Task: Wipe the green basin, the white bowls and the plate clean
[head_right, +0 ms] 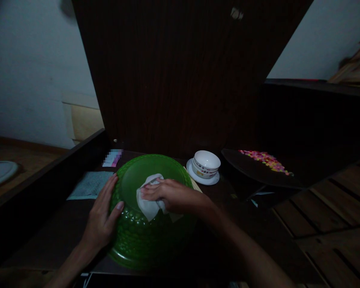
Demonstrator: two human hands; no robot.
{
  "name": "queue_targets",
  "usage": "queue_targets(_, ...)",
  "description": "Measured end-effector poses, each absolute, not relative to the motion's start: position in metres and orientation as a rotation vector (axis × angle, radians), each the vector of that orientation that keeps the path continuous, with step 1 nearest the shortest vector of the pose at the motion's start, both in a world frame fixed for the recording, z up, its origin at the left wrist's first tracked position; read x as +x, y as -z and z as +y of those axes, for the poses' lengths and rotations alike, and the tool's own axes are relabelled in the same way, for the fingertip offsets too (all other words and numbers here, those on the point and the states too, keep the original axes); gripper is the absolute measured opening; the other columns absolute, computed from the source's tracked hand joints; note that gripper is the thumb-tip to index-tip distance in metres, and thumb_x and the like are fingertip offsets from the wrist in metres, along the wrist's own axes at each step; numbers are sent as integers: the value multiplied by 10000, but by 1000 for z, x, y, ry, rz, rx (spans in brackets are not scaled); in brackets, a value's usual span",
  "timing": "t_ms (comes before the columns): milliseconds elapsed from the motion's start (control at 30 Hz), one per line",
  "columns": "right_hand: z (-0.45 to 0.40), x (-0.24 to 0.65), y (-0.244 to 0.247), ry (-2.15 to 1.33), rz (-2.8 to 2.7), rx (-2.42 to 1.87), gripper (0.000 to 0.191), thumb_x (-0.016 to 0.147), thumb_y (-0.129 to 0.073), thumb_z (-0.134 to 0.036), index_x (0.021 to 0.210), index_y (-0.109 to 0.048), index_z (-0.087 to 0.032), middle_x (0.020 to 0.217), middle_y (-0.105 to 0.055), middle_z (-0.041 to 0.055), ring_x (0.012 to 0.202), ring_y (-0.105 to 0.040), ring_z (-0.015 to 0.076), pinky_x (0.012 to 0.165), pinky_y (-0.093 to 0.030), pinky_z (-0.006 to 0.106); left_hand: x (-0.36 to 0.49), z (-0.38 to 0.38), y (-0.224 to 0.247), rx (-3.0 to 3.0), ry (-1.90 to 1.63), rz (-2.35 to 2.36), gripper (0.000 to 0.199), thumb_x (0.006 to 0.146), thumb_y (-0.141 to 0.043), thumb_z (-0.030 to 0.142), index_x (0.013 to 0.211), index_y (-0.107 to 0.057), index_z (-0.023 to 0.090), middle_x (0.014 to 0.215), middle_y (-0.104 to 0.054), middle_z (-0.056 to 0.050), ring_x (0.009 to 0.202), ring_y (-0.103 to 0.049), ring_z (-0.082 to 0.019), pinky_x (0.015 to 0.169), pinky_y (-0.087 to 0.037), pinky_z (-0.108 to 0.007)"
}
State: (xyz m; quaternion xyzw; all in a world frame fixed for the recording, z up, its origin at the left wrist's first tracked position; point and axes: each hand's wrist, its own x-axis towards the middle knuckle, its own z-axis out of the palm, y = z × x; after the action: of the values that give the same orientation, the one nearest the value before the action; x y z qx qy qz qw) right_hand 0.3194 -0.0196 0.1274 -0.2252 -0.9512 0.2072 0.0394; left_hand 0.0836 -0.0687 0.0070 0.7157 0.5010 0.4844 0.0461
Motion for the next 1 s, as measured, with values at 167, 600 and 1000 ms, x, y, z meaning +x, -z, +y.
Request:
queue_targets(167,-24,321,-129,-644,-2920,-733,702,749,-448,109,1338,-617,-234,1471,-509,49,1412,-424,152,1219,-264,385,85,-69,-8,2166,-1485,1531,654,982,-459,360,1581,-216,261,1602,-358,-125,1466,-337,-322,1160,-337,-582)
queue_targets(600,-12,285,-117,-259,-2948,-749,559,841,-527,30,1362,-581,-165,1460,-542,121,1381,-478,221,1176,-353,420,87,-70,-8,2150,-1488,1529,654,978,-470,363,1577,-230,256,1602,-357,-132,1466,-336,-325,1158,-331,-592)
queue_targets(1000,-6,252,-137,-113,-2974,-909,360,930,-487,-39,1248,-647,-93,1288,-659,178,1187,-626,268,1040,-482,416,85,-70,-7,2127,-1481,1526,646,981,-470,358,1576,-231,281,1603,-360,-111,1473,-330,-298,1171,-317,-576)
